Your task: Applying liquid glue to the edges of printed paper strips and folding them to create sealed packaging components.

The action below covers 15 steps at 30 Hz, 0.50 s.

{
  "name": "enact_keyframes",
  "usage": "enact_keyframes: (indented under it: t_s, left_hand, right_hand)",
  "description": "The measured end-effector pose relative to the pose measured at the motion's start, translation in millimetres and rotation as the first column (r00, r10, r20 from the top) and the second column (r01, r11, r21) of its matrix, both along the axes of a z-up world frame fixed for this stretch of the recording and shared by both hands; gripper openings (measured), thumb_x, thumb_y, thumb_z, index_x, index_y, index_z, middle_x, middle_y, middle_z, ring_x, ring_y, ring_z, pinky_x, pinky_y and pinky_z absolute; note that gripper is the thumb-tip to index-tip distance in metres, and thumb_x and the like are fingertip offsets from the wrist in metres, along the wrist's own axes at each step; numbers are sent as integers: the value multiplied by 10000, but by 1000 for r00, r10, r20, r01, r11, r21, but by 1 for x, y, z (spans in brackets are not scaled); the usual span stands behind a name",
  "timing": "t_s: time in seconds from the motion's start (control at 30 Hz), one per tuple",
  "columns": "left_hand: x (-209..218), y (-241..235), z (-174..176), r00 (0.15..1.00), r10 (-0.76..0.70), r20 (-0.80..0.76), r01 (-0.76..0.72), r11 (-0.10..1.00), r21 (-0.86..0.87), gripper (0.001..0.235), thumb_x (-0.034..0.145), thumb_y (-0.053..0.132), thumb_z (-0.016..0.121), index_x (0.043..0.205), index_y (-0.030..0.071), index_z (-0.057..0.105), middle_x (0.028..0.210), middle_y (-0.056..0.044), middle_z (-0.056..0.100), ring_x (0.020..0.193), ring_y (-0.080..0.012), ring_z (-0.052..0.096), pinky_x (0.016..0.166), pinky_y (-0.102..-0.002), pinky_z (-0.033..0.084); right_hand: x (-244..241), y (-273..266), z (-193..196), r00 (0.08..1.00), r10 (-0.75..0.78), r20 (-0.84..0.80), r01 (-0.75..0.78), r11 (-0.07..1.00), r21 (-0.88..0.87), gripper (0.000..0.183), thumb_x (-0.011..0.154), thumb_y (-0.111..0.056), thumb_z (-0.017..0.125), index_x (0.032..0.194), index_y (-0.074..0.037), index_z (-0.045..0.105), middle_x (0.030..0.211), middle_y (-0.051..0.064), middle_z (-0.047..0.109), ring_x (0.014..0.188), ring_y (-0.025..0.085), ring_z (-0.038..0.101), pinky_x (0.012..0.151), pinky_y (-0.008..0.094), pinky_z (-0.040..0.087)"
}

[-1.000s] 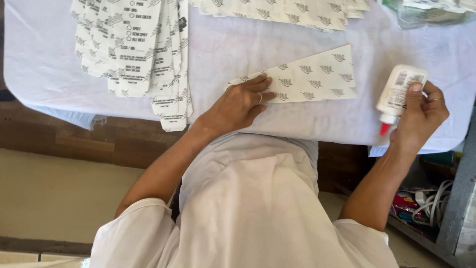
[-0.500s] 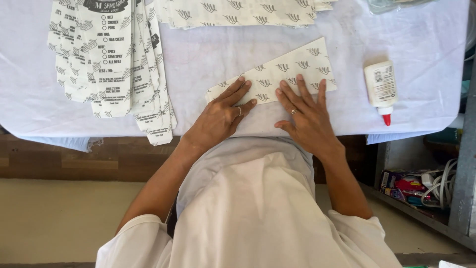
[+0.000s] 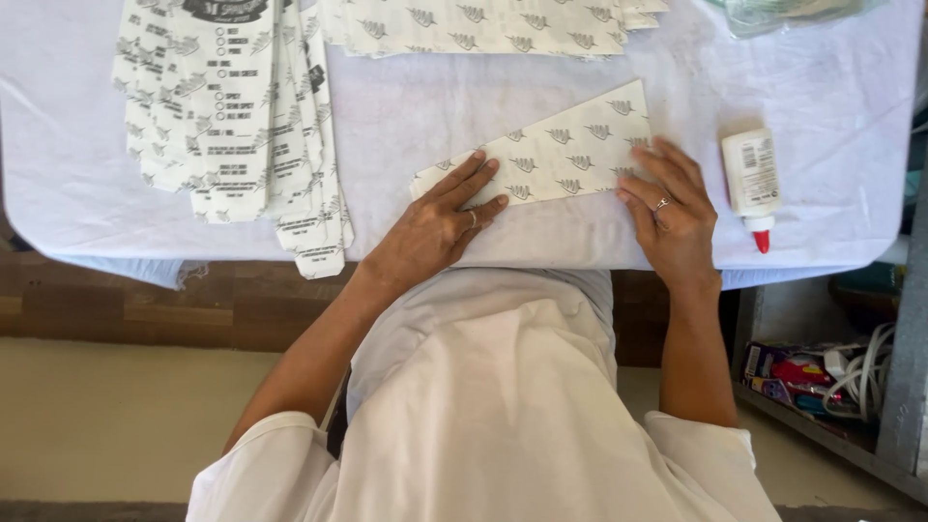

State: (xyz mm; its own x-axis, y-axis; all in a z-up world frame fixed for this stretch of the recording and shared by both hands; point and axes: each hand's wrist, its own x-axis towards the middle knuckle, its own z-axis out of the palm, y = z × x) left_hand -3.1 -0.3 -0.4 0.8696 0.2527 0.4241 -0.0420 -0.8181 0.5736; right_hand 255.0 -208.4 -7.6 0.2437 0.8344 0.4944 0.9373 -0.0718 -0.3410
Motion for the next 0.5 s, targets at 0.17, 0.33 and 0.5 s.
enact_keyframes:
  t_s: [0.17,0.33,0.5]
  left_hand:
    - [-5,-4,-23,986,144,81,-149,987,52,170,890,38,802,1060,28,814,1208,-245,723,1255,-420,628,1059,-420,547]
    - [-7,-13,-41,934,251,254,-302,935,187,93,939,28,736,865,13,792,889,-112,738,902,-279,699,737,-335,562]
    - [-5,-18,-41,926,282,252,-336,920,202,100,929,2,726,848,2,785,851,-108,734,856,-239,683,719,-305,553]
  right_hand:
    - [1,17,7,978,164,-131,-160,986,45,128,922,51,839,1045,51,803,1122,205,774,1116,441,706,1003,529,570]
    - [-1,16,7,981,166,-100,-161,985,65,78,946,66,846,1012,64,806,1106,208,780,1113,423,716,996,503,578]
    - [-1,17,4,980,176,-89,-169,982,84,63,952,88,849,988,84,798,1076,222,781,1093,435,714,976,503,583]
